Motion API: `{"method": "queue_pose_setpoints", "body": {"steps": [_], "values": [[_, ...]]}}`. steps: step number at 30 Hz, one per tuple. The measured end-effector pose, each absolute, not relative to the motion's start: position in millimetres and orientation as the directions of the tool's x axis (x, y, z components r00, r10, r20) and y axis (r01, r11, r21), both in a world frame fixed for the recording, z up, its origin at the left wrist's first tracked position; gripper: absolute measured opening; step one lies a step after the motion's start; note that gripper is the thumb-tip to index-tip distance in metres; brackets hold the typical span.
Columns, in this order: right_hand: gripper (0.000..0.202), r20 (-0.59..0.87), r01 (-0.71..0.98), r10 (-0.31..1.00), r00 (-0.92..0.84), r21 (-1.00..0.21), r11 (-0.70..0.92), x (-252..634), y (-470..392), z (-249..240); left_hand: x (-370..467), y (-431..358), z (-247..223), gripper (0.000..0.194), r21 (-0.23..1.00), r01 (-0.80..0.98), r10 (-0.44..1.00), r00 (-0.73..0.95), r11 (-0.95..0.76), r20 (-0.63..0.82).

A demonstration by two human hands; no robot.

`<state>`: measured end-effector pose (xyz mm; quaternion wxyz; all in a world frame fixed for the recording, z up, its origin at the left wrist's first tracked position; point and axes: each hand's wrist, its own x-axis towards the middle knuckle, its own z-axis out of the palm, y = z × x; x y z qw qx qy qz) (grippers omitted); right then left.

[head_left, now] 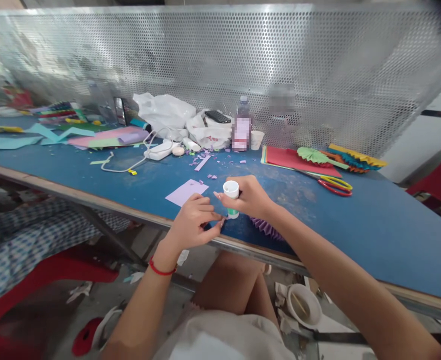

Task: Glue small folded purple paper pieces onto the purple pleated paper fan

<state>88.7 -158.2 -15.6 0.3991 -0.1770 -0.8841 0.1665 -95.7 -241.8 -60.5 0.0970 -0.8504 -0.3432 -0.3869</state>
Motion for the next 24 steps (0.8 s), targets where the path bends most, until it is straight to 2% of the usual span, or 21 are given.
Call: {"method": "queue_pose_setpoints", "body": {"steps": [24], "values": [[0.043, 0.628, 0.145, 0.456, -0.631, -0.482, 0.864, 86.0, -160.1, -17.2, -96.4, -239.2, -64.6, 0.023, 0.089, 0.658, 0.480, 0.443, -0.748, 0.757]]}}
